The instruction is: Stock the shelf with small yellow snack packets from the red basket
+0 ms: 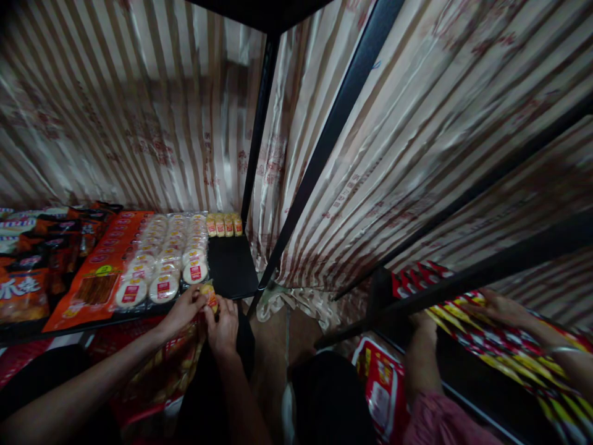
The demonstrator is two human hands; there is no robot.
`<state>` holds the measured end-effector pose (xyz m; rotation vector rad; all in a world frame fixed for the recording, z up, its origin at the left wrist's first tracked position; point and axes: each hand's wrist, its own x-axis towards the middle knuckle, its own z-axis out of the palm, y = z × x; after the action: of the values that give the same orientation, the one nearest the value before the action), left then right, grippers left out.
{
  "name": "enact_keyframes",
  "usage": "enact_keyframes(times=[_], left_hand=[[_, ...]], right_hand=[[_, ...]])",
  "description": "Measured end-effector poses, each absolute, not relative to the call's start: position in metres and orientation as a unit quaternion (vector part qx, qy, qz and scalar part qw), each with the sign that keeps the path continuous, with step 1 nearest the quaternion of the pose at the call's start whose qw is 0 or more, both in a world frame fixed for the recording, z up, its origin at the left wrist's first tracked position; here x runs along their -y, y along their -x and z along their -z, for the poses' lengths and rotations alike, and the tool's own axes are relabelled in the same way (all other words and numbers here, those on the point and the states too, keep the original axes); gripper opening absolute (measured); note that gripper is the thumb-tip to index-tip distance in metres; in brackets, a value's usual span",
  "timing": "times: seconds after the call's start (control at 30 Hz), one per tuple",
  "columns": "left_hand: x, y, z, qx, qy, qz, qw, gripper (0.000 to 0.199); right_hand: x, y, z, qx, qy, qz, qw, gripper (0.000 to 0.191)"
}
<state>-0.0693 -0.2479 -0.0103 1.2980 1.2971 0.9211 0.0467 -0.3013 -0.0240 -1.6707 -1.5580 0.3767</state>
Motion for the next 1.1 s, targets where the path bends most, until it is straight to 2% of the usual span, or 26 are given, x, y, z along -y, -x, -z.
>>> enact_keyframes(times=[0.13,0.33,0.47,0.63,0.87,1.1], left_hand=[[0.239,0.061,0.007,-0.568,-0.578,-0.351,0.469,0.019],[0.226,0.049,-0.003,-0.577,-0.605,-0.334,0.435,0.012],[0.212,0.045,-0.016,-0.595,-0.645,-0.314,0.363,0.006],[0.191,0.042,-0.020,-0.609,-0.656,-0.309,0.321,0.012],[0.177,0.037,-0.020,-0.606,-0.606,-0.354,0.375,0.032],[0.167,0.032,-0.017,-0.607,-0.639,-0.332,0.337,0.025]], right_hand=[[0.294,-0.050,0.030,0.613,0.673,-0.155,0.384,0.038],[0.273,-0.056,0.027,0.606,0.687,-0.148,0.373,0.031],[0.254,-0.057,0.019,0.603,0.682,-0.148,0.386,0.032],[0.232,-0.056,0.017,0.591,0.665,-0.171,0.423,0.033],[0.199,-0.059,0.024,0.576,0.670,-0.170,0.436,0.030],[0.162,-0.054,0.025,0.567,0.687,-0.170,0.420,0.031]])
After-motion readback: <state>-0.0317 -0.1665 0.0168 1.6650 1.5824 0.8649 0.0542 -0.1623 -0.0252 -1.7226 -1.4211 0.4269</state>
